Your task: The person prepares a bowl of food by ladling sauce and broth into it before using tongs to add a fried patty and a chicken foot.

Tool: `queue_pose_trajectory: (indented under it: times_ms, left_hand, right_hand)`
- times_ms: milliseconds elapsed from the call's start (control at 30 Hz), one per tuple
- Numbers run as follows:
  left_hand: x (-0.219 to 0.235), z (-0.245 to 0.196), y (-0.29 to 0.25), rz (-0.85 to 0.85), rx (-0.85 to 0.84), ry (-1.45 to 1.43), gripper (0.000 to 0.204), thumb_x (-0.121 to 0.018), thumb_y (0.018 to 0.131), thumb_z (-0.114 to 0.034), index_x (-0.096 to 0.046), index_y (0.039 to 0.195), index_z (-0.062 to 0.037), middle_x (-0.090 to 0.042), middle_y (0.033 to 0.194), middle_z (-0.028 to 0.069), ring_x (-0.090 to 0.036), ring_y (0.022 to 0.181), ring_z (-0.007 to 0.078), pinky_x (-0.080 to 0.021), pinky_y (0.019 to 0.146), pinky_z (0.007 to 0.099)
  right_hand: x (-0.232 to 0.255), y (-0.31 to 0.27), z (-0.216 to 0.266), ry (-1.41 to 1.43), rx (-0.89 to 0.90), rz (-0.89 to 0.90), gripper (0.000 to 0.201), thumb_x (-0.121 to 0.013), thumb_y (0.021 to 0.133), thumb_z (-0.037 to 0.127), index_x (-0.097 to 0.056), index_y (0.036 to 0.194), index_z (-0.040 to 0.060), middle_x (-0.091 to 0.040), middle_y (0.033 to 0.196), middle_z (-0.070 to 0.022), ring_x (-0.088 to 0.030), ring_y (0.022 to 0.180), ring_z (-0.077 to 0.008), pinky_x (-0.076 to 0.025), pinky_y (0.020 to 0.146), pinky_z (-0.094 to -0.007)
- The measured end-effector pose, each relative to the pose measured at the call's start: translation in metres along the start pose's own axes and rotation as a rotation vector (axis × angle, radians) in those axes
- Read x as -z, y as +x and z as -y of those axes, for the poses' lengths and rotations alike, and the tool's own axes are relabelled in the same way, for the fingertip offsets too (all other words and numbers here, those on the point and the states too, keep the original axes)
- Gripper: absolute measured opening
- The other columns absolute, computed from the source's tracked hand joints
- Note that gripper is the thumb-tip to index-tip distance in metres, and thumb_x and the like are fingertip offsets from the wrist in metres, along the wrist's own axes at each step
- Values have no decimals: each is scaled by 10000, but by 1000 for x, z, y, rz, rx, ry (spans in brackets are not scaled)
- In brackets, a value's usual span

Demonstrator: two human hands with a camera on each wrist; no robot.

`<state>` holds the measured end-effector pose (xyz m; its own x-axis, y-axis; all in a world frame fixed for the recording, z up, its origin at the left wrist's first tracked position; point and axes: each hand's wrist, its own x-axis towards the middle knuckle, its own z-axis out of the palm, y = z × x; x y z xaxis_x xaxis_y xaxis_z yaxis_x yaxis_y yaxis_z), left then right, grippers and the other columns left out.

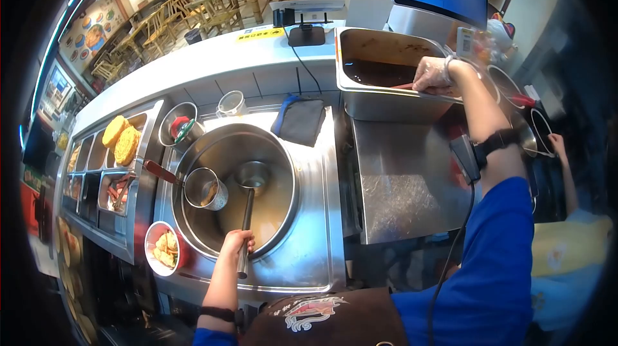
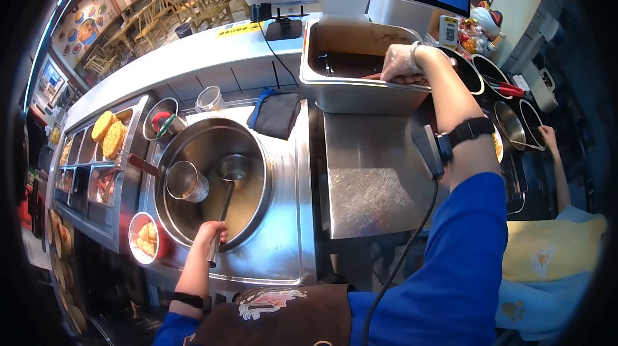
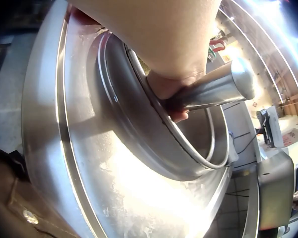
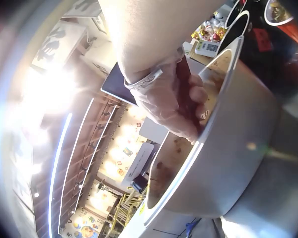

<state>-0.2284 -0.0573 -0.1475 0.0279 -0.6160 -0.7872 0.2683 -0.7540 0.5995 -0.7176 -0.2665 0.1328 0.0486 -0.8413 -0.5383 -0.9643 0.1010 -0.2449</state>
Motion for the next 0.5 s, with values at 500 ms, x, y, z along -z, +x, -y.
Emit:
queue_pose_trajectory:
  times_ms: [500]
  left_hand:
    - [-7, -2, -7, -32, -28, 56, 66, -525, 768, -9, -468, 743, 15, -486, 611, 89, -473, 470, 149, -384, 368, 272]
  right_hand:
    - [-21, 22, -26, 388, 65, -251, 193, -621, 760, 194, -644, 809, 9, -526, 525, -32, -443, 364, -80, -315, 311, -218]
